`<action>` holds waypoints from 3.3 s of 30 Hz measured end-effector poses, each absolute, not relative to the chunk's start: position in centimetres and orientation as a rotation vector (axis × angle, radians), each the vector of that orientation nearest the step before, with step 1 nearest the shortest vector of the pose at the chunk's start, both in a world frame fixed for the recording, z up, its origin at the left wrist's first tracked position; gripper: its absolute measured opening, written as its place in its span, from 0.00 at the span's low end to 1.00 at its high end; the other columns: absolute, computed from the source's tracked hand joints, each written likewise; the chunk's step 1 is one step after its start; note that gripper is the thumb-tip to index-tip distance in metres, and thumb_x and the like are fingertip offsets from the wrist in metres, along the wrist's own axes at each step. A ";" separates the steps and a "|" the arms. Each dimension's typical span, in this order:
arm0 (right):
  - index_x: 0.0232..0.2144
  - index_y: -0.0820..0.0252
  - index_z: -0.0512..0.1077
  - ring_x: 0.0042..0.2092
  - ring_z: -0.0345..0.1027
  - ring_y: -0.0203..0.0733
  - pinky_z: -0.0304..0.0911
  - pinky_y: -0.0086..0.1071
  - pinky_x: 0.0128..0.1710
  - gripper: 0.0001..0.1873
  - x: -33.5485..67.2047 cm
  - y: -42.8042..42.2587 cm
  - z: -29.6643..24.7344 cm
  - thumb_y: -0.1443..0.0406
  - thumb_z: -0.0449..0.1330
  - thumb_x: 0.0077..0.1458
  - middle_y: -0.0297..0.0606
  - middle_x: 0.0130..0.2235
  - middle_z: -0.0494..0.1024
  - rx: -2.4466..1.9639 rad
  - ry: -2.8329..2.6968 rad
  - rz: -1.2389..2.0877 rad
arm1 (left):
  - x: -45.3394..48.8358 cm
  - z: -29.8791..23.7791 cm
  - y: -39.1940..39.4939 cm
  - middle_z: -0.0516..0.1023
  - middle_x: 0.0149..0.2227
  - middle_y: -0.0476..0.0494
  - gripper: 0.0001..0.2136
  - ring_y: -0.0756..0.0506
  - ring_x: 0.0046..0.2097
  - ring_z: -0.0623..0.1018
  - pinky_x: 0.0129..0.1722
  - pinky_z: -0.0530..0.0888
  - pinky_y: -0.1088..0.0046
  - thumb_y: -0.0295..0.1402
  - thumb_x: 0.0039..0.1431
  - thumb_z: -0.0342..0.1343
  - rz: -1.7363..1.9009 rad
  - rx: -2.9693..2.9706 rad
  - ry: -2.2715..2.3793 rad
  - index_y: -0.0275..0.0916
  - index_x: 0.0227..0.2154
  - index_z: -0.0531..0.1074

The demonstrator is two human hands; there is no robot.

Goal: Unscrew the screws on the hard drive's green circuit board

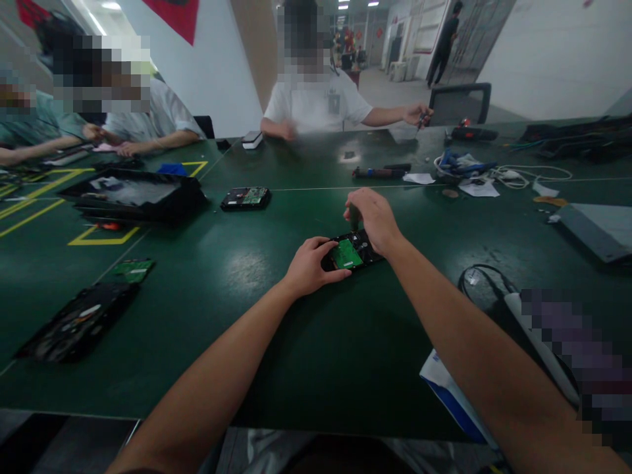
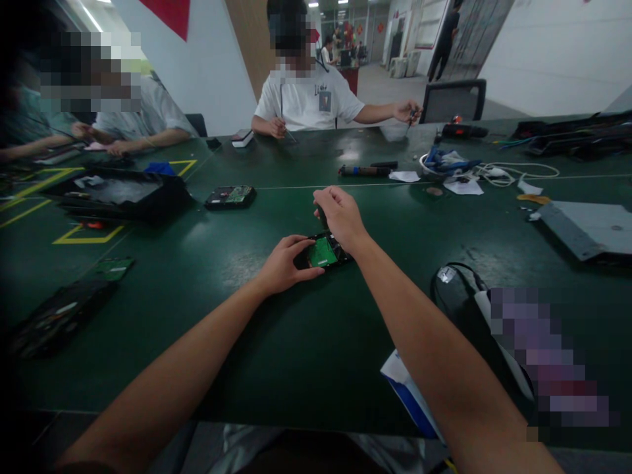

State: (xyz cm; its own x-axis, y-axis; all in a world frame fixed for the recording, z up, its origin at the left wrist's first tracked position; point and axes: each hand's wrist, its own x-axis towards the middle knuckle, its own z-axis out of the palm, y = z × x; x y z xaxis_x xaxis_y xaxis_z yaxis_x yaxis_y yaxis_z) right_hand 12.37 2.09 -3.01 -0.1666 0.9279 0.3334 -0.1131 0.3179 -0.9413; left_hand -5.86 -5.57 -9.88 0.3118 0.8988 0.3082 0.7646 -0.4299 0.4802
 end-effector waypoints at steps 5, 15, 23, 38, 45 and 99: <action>0.30 0.54 0.71 0.30 0.74 0.38 0.68 0.34 0.34 0.12 12.1 1.5 -2.5 0.54 0.60 0.62 0.32 0.28 0.76 -0.704 -1.379 1.321 | -5.9 -9.8 -5.6 0.73 0.62 0.34 0.36 0.32 0.63 0.73 0.64 0.71 0.50 0.57 0.55 0.68 0.789 2.335 1.516 0.42 0.62 0.73; 0.32 0.55 0.79 0.27 0.68 0.37 0.64 0.34 0.29 0.24 12.3 1.6 -2.6 0.48 0.54 0.67 0.33 0.26 0.72 -0.630 -1.375 1.349 | -5.8 -9.6 -5.7 0.73 0.62 0.35 0.35 0.33 0.63 0.73 0.64 0.72 0.49 0.56 0.55 0.68 0.793 2.333 1.508 0.43 0.61 0.73; 0.28 0.54 0.74 0.30 0.68 0.36 0.66 0.33 0.33 0.12 12.4 1.6 -2.3 0.57 0.62 0.61 0.32 0.27 0.73 -0.722 -1.415 1.228 | -5.9 -9.9 -5.5 0.73 0.61 0.34 0.36 0.32 0.63 0.73 0.64 0.71 0.49 0.56 0.55 0.68 0.796 2.333 1.512 0.42 0.62 0.73; 0.31 0.55 0.77 0.27 0.66 0.37 0.64 0.34 0.29 0.25 12.3 1.6 -2.4 0.43 0.55 0.64 0.32 0.25 0.70 -0.683 -1.362 1.386 | -6.0 -9.9 -5.6 0.73 0.61 0.34 0.36 0.32 0.63 0.73 0.64 0.72 0.50 0.57 0.55 0.67 0.785 2.340 1.514 0.41 0.62 0.73; 0.28 0.54 0.71 0.31 0.72 0.38 0.68 0.35 0.35 0.13 12.4 1.6 -2.7 0.55 0.65 0.60 0.32 0.27 0.75 -0.713 -1.376 1.346 | -5.9 -9.7 -5.6 0.73 0.61 0.34 0.35 0.33 0.63 0.73 0.64 0.72 0.50 0.56 0.55 0.68 0.803 2.334 1.502 0.42 0.61 0.73; 0.30 0.55 0.75 0.30 0.68 0.37 0.66 0.33 0.33 0.16 12.2 2.1 -3.0 0.51 0.61 0.62 0.33 0.27 0.73 -0.693 -1.363 1.329 | -6.0 -10.0 -5.6 0.73 0.61 0.33 0.36 0.33 0.62 0.73 0.63 0.72 0.51 0.57 0.56 0.67 0.802 2.350 1.506 0.41 0.61 0.73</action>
State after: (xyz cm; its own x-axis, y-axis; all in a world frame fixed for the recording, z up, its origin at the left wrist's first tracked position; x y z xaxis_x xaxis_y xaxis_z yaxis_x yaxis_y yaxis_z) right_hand 12.18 2.14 -2.98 -0.2711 0.9205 0.2815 -0.2581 0.2122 -0.9425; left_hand -5.95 -5.59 -9.96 0.3193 0.8924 0.3189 0.7627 -0.4417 0.4724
